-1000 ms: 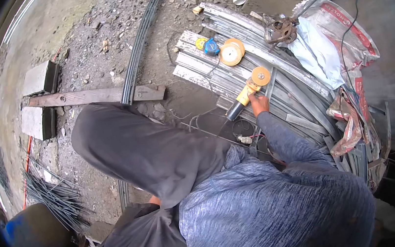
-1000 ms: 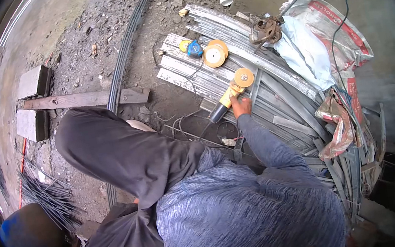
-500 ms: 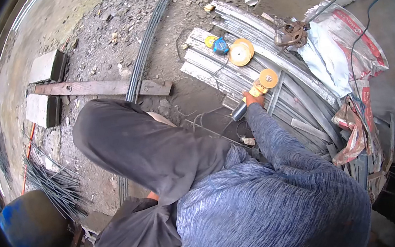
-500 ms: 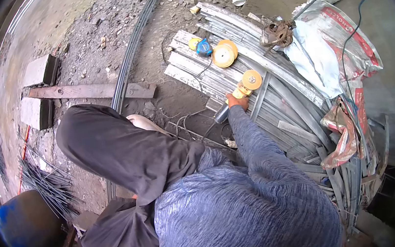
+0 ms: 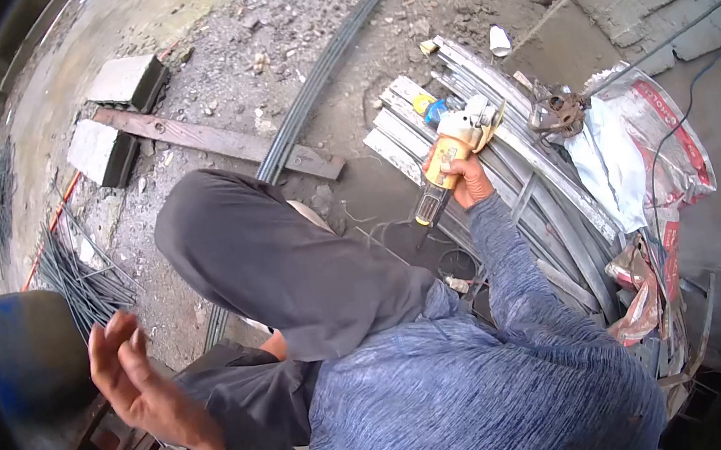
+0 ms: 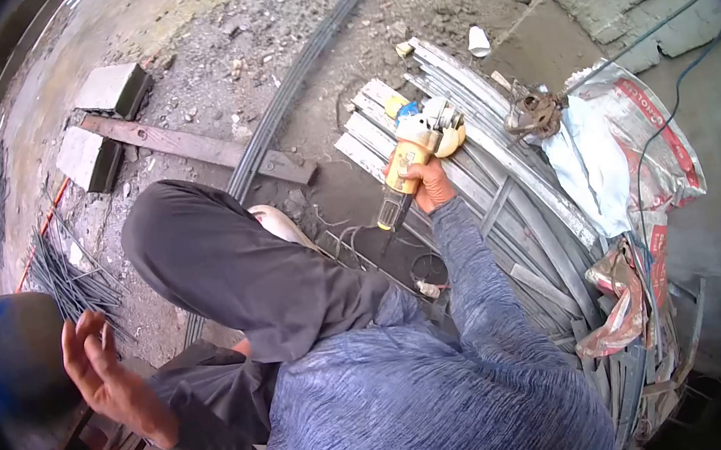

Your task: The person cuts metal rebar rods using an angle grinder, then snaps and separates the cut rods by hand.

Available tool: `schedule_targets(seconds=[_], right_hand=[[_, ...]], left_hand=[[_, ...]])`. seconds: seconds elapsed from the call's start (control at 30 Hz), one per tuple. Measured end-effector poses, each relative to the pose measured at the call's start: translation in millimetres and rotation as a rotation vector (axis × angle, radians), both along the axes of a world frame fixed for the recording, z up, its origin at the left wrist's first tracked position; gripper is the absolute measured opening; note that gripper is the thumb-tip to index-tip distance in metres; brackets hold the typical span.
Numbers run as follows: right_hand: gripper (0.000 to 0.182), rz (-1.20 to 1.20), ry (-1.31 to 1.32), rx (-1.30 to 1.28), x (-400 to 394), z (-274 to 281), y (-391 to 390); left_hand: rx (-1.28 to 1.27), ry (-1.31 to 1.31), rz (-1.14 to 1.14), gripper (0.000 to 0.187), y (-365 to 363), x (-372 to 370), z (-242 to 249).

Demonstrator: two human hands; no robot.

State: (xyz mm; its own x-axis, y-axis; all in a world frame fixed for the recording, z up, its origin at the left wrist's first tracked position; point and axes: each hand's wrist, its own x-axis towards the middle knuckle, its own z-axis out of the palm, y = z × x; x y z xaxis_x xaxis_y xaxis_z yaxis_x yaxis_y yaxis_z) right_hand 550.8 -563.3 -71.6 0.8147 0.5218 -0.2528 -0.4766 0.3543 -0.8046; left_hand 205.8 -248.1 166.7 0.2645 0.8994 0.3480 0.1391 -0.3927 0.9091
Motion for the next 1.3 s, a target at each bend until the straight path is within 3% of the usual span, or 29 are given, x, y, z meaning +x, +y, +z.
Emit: schedule_targets(seconds=[0.2,0.33,0.47,0.57,0.63,0.73,0.8,0.83,0.87,0.9,0.97,1.0,1.03,1.07,1.1,1.17,1.23,1.3], right_hand=[[0.07,0.231,-0.041,0.295,11,66,88],[0.064,0.332,-0.041,0.443,14,94,115],[0.064,0.478,-0.084,0.594,28,109,129],[0.063,0.572,-0.152,0.67,34,139,139],[0.067,0.496,-0.205,0.589,34,160,146],[0.061,0.35,-0.309,0.403,20,198,164],[0.046,0.251,-0.398,0.229,11,221,176],[0.031,0.251,-0.492,0.163,3,234,181],[0.029,0.22,-0.606,0.18,7,232,193],[0.045,0.216,-1.301,-0.165,15,238,193],[0.06,0.235,-1.858,-0.446,15,247,188],[0.054,0.267,-1.76,-0.319,10,248,195],[0.045,0.036,-1.815,0.01,13,239,210],[0.041,0.435,-1.335,0.112,14,234,205],[0.037,0.619,-0.768,0.177,10,236,200],[0.037,0.796,-0.238,0.209,6,245,198],[0.039,0.676,-0.415,0.158,-3,229,200],[0.037,0.642,-0.329,0.179,-6,223,195]], left_hand=[[-0.086,-0.281,-0.493,0.046,-50,70,16],[-0.139,-0.304,-0.388,0.049,-45,60,25],[-0.202,-0.182,-0.433,0.048,-35,62,29],[-0.298,0.051,-0.595,0.062,-36,87,23],[-0.144,0.446,-0.756,0.076,-40,115,25],[0.061,0.406,-0.81,0.081,-55,156,-24],[-0.061,0.319,-0.826,0.08,-59,181,-27],[-0.088,0.338,-0.748,0.074,-58,192,-27],[-0.117,0.355,-0.67,0.069,-56,203,-28],[-0.173,0.27,-0.679,0.062,-48,214,-36],[-0.237,0.159,-0.722,0.051,-37,220,-43],[-0.238,0.121,-0.749,0.045,-33,220,-38],[-0.32,0.121,-0.788,0.044,-29,218,-37],[-0.287,0.104,-0.844,0.04,-28,213,-34],[-0.354,0.145,-0.902,0.039,-29,207,-29],[-0.444,0.185,-1.015,0.036,-26,200,-30],[-0.502,0.185,-1.113,0.035,-24,194,-44],[-0.62,0.194,-1.158,0.037,-25,192,-50]])
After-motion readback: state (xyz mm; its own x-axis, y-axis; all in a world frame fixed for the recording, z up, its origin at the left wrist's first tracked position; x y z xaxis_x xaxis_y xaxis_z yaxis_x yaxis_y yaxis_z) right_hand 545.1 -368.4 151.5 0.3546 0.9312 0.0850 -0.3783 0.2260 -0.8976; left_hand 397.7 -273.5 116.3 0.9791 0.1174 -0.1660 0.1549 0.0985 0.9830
